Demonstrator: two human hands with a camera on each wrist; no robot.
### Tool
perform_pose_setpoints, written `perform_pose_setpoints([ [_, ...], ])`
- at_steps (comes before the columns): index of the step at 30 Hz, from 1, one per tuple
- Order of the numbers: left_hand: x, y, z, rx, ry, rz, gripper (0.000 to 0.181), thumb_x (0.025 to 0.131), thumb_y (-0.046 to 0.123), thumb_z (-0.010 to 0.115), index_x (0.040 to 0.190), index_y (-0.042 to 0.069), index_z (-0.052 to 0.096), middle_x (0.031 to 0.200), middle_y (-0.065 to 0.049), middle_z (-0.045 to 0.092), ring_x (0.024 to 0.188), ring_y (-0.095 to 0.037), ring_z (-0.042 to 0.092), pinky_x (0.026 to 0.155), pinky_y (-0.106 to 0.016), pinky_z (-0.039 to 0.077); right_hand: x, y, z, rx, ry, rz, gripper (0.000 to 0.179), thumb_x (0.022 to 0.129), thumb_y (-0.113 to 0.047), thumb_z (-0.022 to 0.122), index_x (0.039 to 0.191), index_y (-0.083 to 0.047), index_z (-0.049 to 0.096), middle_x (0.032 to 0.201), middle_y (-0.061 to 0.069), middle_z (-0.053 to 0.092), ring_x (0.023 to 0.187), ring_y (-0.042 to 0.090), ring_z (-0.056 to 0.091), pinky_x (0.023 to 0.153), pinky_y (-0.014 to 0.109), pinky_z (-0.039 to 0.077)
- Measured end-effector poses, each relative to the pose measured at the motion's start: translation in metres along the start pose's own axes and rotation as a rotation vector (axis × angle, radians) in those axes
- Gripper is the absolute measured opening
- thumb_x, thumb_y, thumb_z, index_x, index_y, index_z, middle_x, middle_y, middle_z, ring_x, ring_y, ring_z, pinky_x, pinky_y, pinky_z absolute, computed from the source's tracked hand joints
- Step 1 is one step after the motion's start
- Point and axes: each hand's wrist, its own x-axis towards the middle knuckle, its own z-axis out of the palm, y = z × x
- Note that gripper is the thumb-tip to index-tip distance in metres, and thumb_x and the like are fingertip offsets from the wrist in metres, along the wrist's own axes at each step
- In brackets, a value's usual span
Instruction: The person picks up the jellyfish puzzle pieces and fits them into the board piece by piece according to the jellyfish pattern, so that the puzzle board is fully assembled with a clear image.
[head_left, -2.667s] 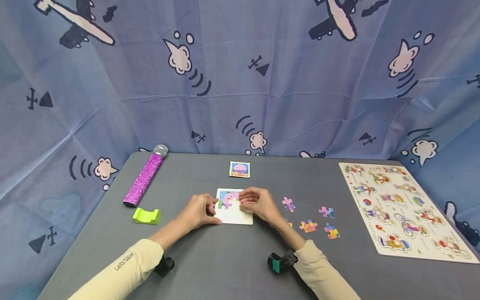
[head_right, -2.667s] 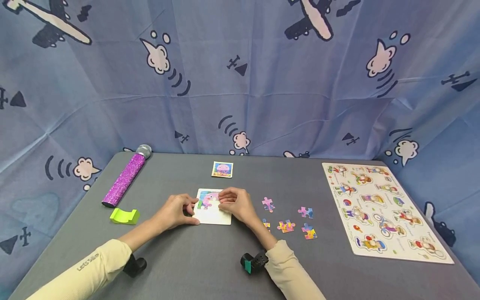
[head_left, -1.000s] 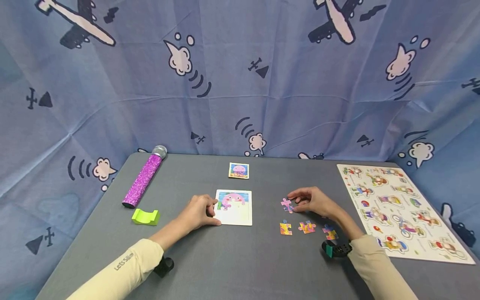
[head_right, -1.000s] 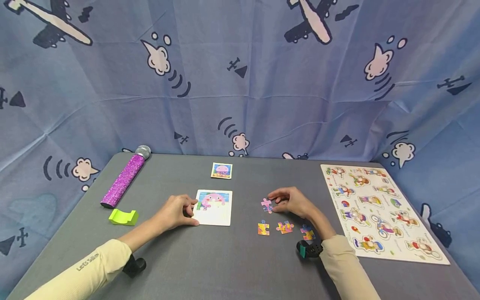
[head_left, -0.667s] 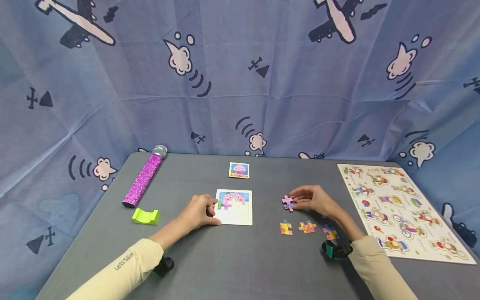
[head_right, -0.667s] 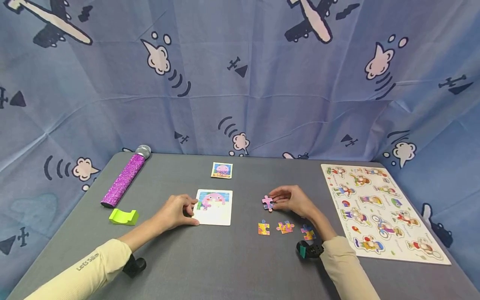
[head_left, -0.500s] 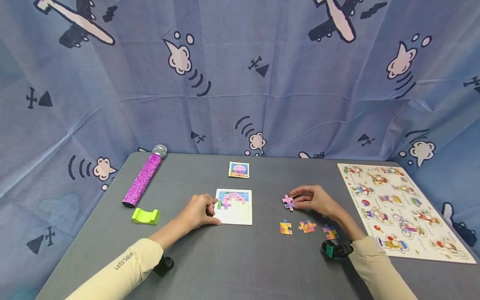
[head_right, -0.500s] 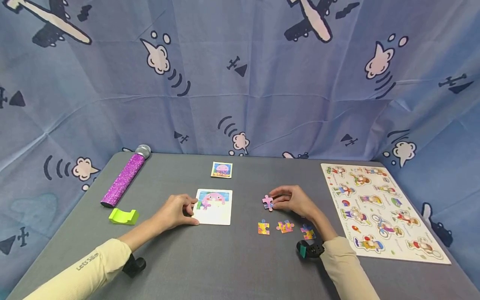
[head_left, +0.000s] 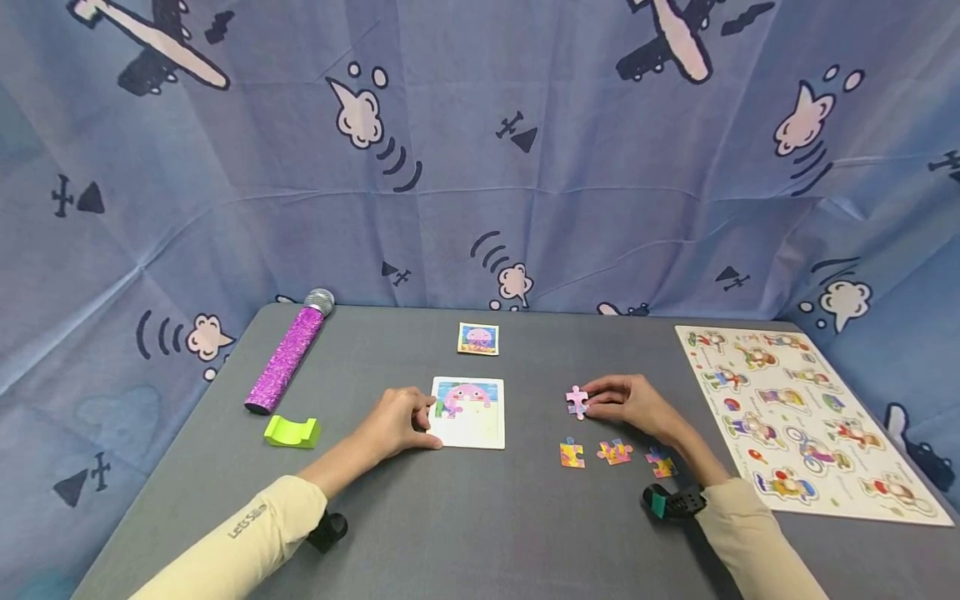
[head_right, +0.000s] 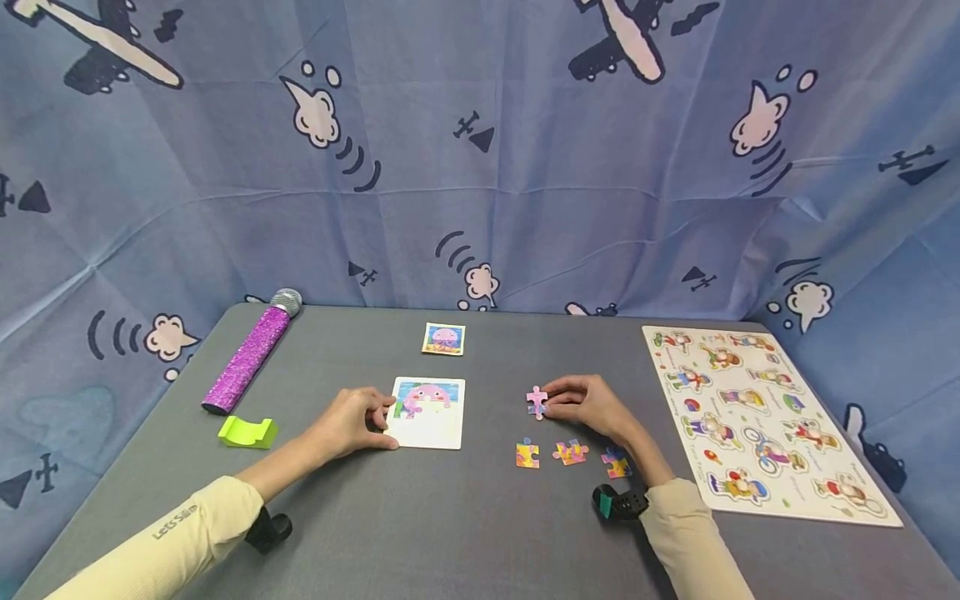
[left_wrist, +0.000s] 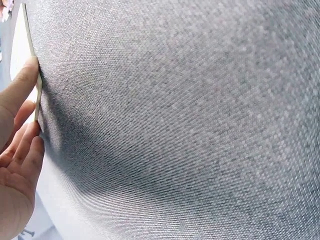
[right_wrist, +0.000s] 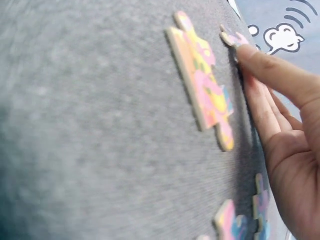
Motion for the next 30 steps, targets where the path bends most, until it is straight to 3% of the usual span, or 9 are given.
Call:
perform_pose_setpoints([
  [8, 0.0, 0.002, -0.001, -0.017, -0.003, -0.001, 0.04, 0.06, 0.014, 0.091, 0.06, 0.005, 0.052, 0.084, -0.008, 0.065, 0.102, -0.029, 0.065, 0.063, -0.025, 0.041, -0.004, 0.001, 0.001, 0.084, 0.011, -0.004, 0.038, 0.086, -0.001, 0.068, 0.118, 0.017, 0.057, 0.107, 0.025, 0.066, 0.089, 0.009, 0.068, 0.077, 0.023, 0.052],
  [17, 0.0, 0.001, 0.0, -0.016, -0.009, -0.011, 0.04, 0.061, 0.014, 0.091, 0.06, 0.005, 0.052, 0.091, -0.011, 0.067, 0.099, -0.03, 0.065, 0.062, -0.024, 0.04, -0.005, -0.004, 0.007, 0.094, 0.044, 0.044, 0.04, 0.084, -0.01, 0.073, 0.116, 0.011, 0.061, 0.104, 0.017, 0.069, 0.089, 0.012, 0.068, 0.077, 0.024, 0.052],
  [30, 0.0, 0.002, 0.0, -0.011, -0.008, -0.01, 0.04, 0.06, 0.013, 0.091, 0.06, 0.006, 0.052, 0.085, -0.008, 0.065, 0.102, -0.029, 0.065, 0.063, -0.025, 0.041, 0.002, -0.014, 0.024, 0.178, 0.033, -0.047, 0.036, 0.083, -0.004, 0.073, 0.112, 0.014, 0.06, 0.096, 0.006, 0.07, 0.084, 0.011, 0.068, 0.073, 0.024, 0.052],
])
